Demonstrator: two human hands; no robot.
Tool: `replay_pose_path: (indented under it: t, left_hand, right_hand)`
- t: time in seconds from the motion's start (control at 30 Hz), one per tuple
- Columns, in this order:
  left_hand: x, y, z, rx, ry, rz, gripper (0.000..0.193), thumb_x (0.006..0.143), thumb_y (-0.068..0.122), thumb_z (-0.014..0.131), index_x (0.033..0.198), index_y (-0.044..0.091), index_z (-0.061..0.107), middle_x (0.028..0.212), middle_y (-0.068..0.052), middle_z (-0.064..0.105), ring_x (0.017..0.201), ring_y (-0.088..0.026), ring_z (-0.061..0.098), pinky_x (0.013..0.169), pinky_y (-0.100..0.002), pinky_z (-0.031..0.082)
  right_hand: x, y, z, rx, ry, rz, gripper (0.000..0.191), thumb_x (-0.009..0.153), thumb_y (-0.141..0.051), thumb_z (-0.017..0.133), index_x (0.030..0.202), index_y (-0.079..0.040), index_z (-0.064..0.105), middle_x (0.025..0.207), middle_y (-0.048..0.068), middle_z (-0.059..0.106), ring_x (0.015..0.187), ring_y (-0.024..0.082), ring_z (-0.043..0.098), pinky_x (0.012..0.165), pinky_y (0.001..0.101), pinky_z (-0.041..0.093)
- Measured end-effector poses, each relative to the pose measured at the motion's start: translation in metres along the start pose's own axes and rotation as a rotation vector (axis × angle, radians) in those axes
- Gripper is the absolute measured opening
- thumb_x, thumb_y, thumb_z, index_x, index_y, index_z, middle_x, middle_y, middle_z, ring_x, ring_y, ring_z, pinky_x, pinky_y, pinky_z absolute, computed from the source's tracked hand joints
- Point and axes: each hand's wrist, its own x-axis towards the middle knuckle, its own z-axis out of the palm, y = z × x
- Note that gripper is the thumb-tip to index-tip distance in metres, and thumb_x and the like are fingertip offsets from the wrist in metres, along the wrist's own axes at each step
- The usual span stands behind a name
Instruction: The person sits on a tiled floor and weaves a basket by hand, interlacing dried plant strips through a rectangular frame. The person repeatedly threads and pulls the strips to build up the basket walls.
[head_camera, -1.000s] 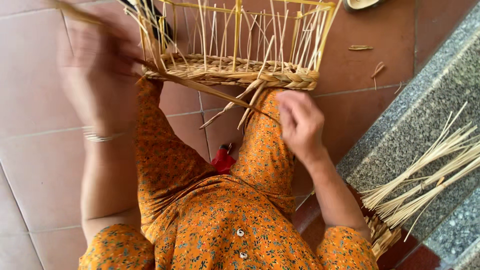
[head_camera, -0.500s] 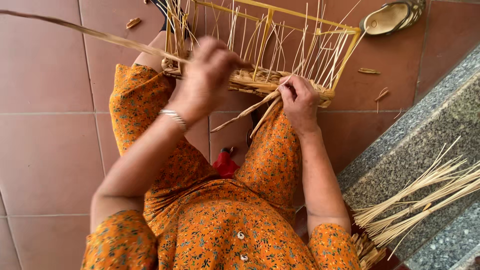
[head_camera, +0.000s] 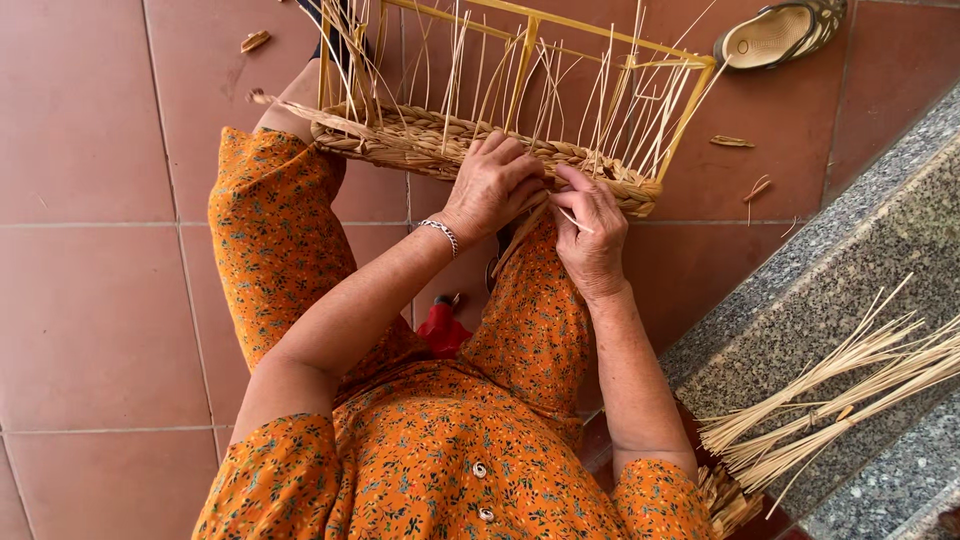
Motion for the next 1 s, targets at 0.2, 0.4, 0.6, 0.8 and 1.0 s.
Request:
replay_pose_path:
  t: [0.2, 0.4, 0.6, 0.8, 1.0]
  left_hand:
    - [0.001, 0.004, 0.005, 0.143, -0.061, 0.052, 0.018, 0.091, 0.028, 0.077, 0.103, 0.016, 0.070, 0.107, -0.005, 0.056, 0.108, -0.026, 0.053, 0.092, -0.042, 0.042]
    - [-0.026, 0.000, -0.018, 0.498, -0.142, 0.213, 0.055, 0.086, 0.023, 0.069, 0.140, 0.026, 0.061, 0.135, -0.009, 0.049, 0.127, -0.024, 0.048, 0.103, -0.042, 0.040]
    - [-0.057, 0.008, -0.006, 0.318, -0.513, 0.173, 0.047, 0.096, 0.030, 0.068, 0.141, 0.021, 0.059, 0.106, -0.007, 0.060, 0.102, -0.023, 0.054, 0.090, -0.040, 0.044]
    - [-0.038, -0.017, -0.009, -0.053, -0.096, -0.028, 0.025, 0.093, 0.007, 0.075, 0.118, 0.013, 0.073, 0.090, -0.003, 0.070, 0.086, -0.015, 0.062, 0.087, -0.035, 0.056]
    - [0.001, -0.027, -0.016, -0.439, 0.072, -0.290, 0.031, 0.091, 0.000, 0.073, 0.119, 0.010, 0.063, 0.096, -0.004, 0.076, 0.090, -0.013, 0.072, 0.080, -0.027, 0.062]
  right_hand:
    - [0.020, 0.020, 0.012, 0.073, -0.051, 0.149, 0.013, 0.101, -0.002, 0.077, 0.104, -0.006, 0.065, 0.099, 0.008, 0.073, 0.085, 0.017, 0.073, 0.073, 0.0322, 0.062]
    - [0.044, 0.023, 0.022, 0.126, -0.040, 0.234, 0.031, 0.094, -0.003, 0.080, 0.120, -0.006, 0.063, 0.089, 0.002, 0.068, 0.074, 0.012, 0.071, 0.058, 0.0232, 0.063]
    - [0.050, 0.017, 0.034, -0.132, 0.000, -0.050, 0.026, 0.091, 0.006, 0.071, 0.113, -0.008, 0.066, 0.096, 0.008, 0.063, 0.075, 0.017, 0.069, 0.052, 0.0214, 0.060]
    - [0.050, 0.021, 0.021, 0.128, -0.270, 0.097, 0.013, 0.102, 0.002, 0.068, 0.109, -0.008, 0.072, 0.098, 0.009, 0.075, 0.082, 0.015, 0.073, 0.062, 0.0249, 0.064]
    - [0.050, 0.019, 0.001, 0.287, -0.340, 0.122, 0.019, 0.092, -0.007, 0.075, 0.111, -0.004, 0.073, 0.106, 0.014, 0.075, 0.090, 0.021, 0.075, 0.078, 0.0333, 0.065]
